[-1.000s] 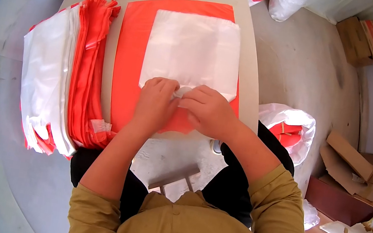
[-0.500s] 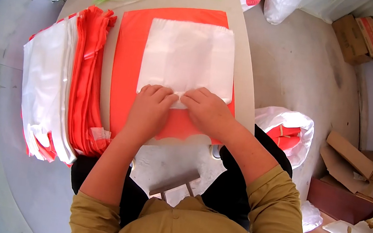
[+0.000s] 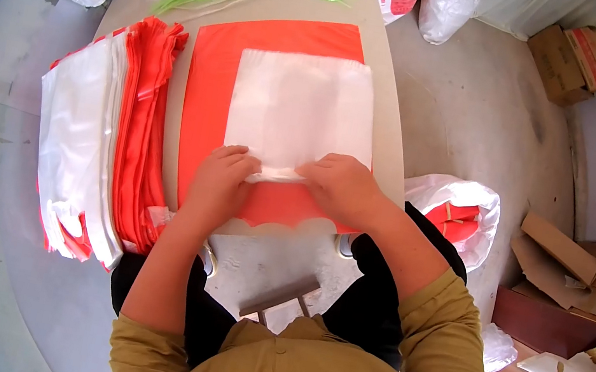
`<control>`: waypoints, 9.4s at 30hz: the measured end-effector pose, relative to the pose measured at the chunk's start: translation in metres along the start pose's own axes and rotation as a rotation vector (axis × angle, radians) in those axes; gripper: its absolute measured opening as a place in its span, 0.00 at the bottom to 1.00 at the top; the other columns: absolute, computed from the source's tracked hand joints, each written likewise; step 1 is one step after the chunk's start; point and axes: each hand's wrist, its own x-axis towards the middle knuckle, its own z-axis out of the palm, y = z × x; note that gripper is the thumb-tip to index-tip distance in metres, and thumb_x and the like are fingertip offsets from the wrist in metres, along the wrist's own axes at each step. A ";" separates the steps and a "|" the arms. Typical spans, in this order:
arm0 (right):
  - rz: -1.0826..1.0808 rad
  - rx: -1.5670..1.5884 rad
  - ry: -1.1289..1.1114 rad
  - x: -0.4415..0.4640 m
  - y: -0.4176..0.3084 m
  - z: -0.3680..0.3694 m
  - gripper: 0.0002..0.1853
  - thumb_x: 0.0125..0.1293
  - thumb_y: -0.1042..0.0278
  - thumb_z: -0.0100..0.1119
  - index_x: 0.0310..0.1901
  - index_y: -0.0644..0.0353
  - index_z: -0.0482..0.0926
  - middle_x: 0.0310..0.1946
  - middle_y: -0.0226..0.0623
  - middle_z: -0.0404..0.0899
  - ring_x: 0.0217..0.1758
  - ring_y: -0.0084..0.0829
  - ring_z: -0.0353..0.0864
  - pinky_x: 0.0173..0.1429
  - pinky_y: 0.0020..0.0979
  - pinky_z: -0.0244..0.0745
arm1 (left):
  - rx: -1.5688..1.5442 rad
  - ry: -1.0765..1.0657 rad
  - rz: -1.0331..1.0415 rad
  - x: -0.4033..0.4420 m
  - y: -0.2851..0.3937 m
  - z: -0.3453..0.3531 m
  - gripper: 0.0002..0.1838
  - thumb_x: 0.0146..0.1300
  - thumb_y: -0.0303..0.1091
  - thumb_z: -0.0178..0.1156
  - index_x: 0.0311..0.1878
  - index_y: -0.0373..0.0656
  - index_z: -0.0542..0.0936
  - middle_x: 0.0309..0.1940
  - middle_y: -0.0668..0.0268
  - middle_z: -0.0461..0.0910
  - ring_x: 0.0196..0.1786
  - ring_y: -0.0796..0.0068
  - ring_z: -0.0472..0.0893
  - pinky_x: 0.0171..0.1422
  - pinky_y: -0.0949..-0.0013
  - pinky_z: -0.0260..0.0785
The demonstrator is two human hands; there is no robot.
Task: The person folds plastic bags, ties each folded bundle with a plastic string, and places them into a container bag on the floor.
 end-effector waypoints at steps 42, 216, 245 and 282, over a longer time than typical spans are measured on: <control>0.553 0.210 -0.009 0.014 0.033 -0.021 0.20 0.67 0.57 0.65 0.57 0.55 0.81 0.45 0.45 0.87 0.53 0.46 0.86 0.57 0.42 0.78 | -0.117 -0.093 -0.614 0.009 0.004 -0.003 0.17 0.71 0.41 0.60 0.32 0.35 0.78 0.26 0.46 0.77 0.32 0.44 0.80 0.38 0.49 0.69; 0.185 -0.326 -0.049 0.000 0.013 0.018 0.47 0.62 0.40 0.67 0.78 0.58 0.64 0.82 0.53 0.52 0.87 0.54 0.44 0.87 0.52 0.39 | 0.196 -0.135 -0.030 0.014 0.002 0.023 0.43 0.59 0.46 0.72 0.77 0.45 0.69 0.81 0.53 0.61 0.83 0.50 0.59 0.83 0.48 0.54; 0.196 -0.329 -0.047 -0.002 0.032 0.008 0.42 0.63 0.40 0.66 0.76 0.50 0.69 0.82 0.45 0.53 0.87 0.51 0.45 0.86 0.56 0.39 | 0.294 -0.227 -0.137 0.001 0.006 0.002 0.48 0.52 0.56 0.75 0.77 0.57 0.71 0.78 0.50 0.62 0.82 0.47 0.59 0.82 0.36 0.48; 0.419 -0.572 0.301 0.236 0.225 -0.038 0.16 0.74 0.60 0.50 0.54 0.57 0.83 0.67 0.39 0.77 0.66 0.53 0.75 0.67 0.50 0.76 | 0.245 -0.213 -0.044 0.005 0.031 0.007 0.20 0.62 0.27 0.58 0.59 0.38 0.78 0.65 0.47 0.75 0.72 0.44 0.72 0.72 0.41 0.67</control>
